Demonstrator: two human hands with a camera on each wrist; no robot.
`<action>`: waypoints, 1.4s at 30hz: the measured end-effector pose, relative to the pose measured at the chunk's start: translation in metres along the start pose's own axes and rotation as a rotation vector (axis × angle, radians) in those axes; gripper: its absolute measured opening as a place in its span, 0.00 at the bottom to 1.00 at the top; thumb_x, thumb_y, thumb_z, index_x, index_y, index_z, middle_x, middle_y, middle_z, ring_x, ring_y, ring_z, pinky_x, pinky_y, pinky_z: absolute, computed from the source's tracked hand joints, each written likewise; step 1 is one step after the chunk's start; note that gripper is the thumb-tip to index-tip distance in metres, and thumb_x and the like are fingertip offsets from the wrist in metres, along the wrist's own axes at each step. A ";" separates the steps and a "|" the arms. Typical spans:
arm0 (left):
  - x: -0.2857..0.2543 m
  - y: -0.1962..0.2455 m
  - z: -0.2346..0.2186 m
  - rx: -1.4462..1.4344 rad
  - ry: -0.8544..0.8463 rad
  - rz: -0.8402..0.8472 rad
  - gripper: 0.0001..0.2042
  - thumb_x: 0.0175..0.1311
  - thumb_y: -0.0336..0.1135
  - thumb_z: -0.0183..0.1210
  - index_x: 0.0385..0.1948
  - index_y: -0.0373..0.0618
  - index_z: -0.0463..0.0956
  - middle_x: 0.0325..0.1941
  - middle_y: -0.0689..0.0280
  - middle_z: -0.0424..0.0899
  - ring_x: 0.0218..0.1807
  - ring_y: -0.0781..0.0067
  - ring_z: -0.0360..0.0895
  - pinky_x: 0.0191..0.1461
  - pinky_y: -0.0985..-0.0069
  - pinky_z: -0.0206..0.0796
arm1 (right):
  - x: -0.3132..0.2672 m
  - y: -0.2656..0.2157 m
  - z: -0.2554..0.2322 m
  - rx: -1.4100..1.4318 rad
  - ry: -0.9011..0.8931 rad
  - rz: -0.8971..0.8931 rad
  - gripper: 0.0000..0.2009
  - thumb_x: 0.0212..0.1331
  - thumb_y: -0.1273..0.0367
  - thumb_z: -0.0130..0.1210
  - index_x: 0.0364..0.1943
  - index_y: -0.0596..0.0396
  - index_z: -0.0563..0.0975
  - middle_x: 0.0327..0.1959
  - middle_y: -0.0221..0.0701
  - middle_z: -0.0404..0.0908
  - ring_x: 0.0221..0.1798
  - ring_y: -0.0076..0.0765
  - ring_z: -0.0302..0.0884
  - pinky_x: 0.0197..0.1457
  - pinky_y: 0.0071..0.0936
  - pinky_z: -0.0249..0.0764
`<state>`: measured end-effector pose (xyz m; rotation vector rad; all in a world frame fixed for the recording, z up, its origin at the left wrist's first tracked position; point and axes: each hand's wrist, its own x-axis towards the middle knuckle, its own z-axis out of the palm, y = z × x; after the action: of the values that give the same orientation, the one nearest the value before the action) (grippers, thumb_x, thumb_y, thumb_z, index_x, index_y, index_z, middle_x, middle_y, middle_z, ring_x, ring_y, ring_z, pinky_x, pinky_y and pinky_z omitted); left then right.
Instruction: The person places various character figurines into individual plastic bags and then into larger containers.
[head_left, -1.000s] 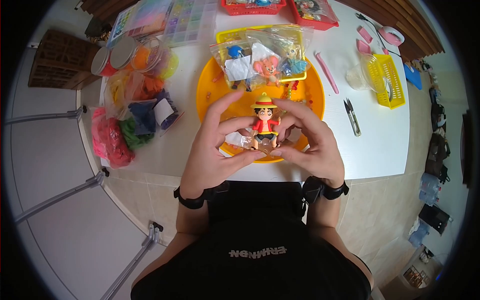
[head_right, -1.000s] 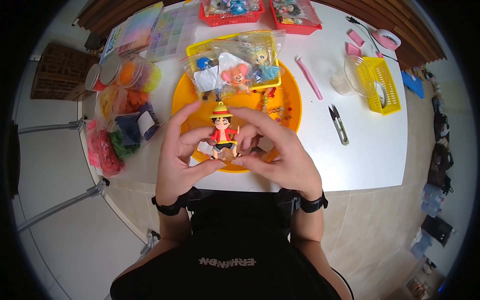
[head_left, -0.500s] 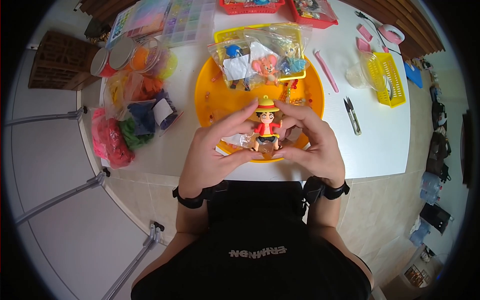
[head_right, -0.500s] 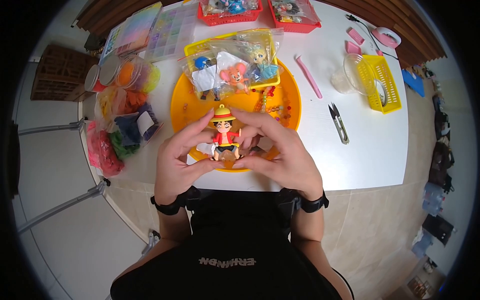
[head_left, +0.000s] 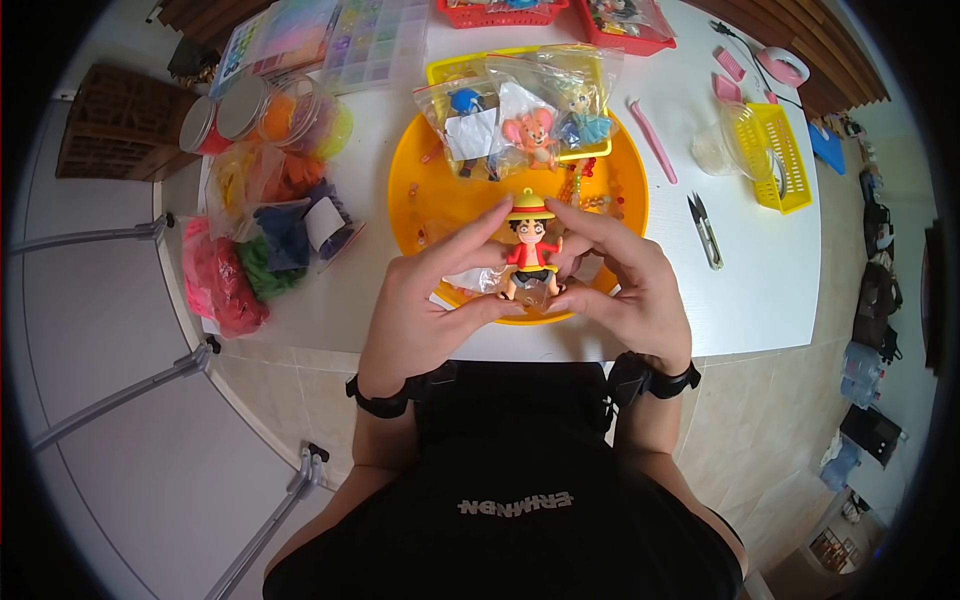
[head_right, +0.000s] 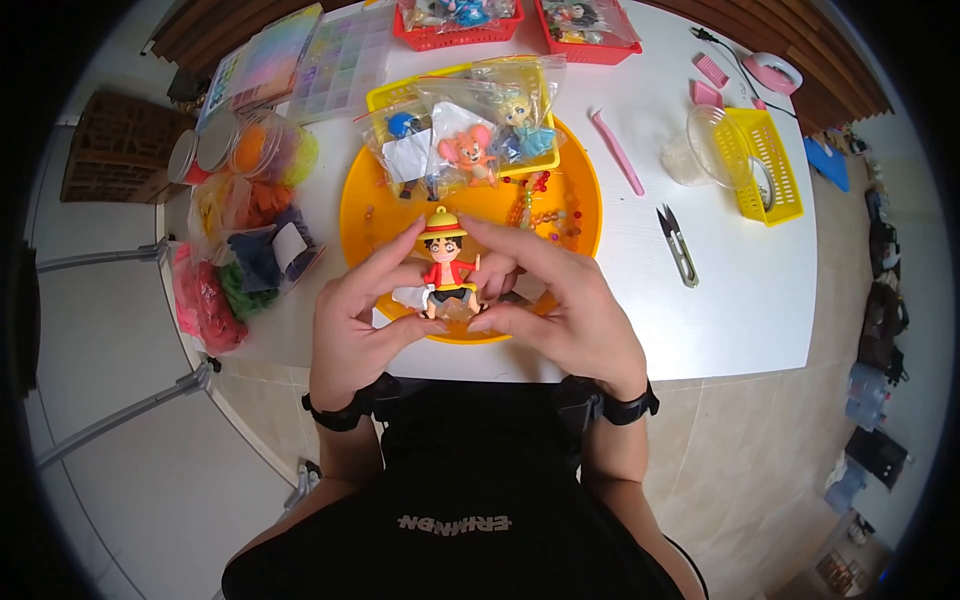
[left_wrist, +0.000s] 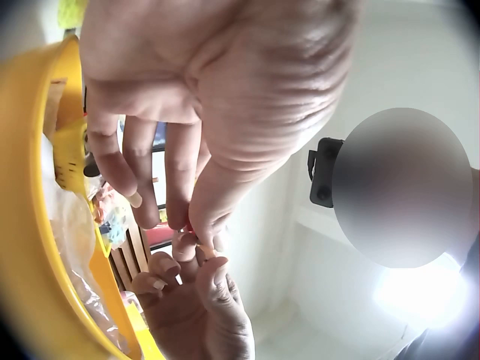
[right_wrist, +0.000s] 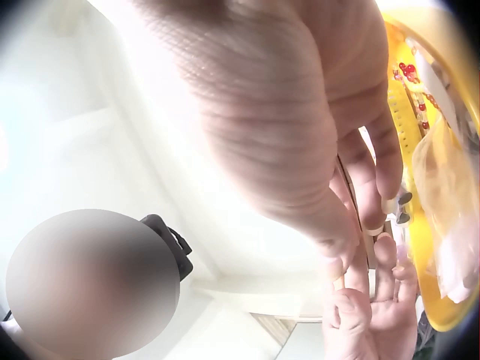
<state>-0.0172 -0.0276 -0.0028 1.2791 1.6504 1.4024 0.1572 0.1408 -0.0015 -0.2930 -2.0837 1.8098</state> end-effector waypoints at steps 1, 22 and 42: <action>0.000 0.000 -0.001 0.020 -0.011 -0.001 0.41 0.52 0.20 0.70 0.73 0.43 0.66 0.49 0.58 0.90 0.53 0.70 0.87 0.60 0.73 0.74 | 0.000 0.000 0.000 -0.004 -0.007 -0.004 0.38 0.49 0.79 0.72 0.69 0.57 0.72 0.38 0.28 0.81 0.43 0.26 0.79 0.53 0.25 0.75; -0.002 0.000 0.008 0.017 0.045 -0.004 0.42 0.51 0.23 0.75 0.72 0.43 0.66 0.46 0.57 0.89 0.52 0.68 0.87 0.58 0.72 0.75 | 0.001 0.000 0.007 0.077 0.004 0.043 0.38 0.48 0.79 0.75 0.68 0.59 0.71 0.37 0.26 0.77 0.42 0.22 0.77 0.52 0.24 0.76; -0.003 0.001 0.006 -0.029 0.012 -0.008 0.41 0.53 0.23 0.73 0.74 0.42 0.64 0.45 0.58 0.88 0.51 0.69 0.86 0.60 0.72 0.73 | 0.000 0.000 0.005 0.083 -0.019 0.048 0.38 0.51 0.79 0.73 0.69 0.59 0.69 0.39 0.27 0.76 0.43 0.23 0.76 0.54 0.24 0.75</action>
<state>-0.0102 -0.0283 -0.0036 1.2494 1.6354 1.4266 0.1554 0.1362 -0.0016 -0.3077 -2.0246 1.9282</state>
